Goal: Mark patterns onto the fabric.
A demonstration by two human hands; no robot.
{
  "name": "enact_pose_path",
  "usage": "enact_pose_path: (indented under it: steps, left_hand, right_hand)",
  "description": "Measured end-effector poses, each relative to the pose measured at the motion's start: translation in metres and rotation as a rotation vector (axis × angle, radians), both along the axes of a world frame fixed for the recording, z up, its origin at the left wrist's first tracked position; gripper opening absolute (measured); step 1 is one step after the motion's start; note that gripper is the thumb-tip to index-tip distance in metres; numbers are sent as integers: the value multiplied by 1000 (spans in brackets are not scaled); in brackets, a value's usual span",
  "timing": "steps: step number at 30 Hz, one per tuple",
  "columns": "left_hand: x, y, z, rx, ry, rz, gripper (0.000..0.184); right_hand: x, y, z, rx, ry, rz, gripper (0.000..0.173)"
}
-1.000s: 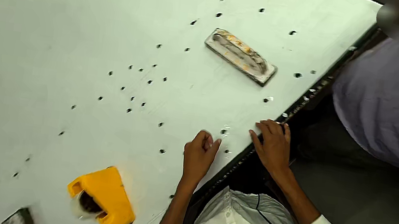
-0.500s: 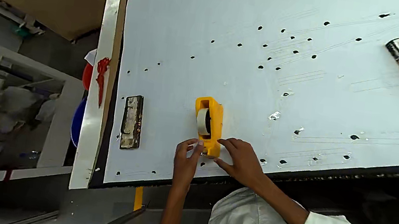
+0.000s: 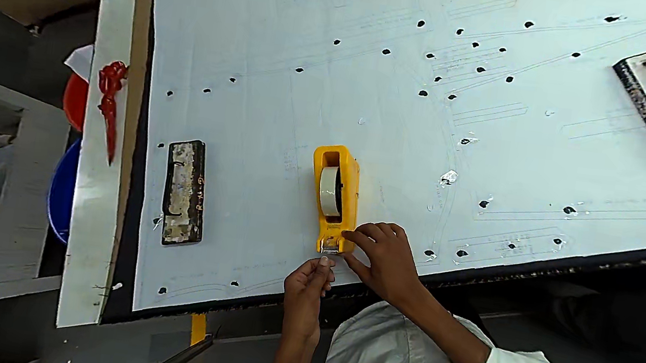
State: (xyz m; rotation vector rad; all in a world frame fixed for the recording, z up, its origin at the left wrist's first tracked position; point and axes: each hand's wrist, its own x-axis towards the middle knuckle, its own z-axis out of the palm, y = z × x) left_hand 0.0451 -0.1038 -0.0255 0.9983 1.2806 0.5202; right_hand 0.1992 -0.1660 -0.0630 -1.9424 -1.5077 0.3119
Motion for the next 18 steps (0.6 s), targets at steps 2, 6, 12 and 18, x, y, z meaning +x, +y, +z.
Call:
enact_pose_path:
  steps: [2, 6, 12, 18]
  left_hand:
    - [3, -2, -4, -309, -142, 81, 26]
    - [29, -43, -10, -404, -36, -44, 23]
    - [164, -26, -7, 186, -26, -447, 16]
    - [364, 61, -26, 551, 164, -752, 23]
  right_hand:
    - [9, -5, -1, 3, 39, 29, 27]
    - [61, -34, -4, -31, 129, -39, 27]
    - [204, -93, -28, 50, 63, -432, 39]
    - [272, -153, -53, -77, -33, -560, 50]
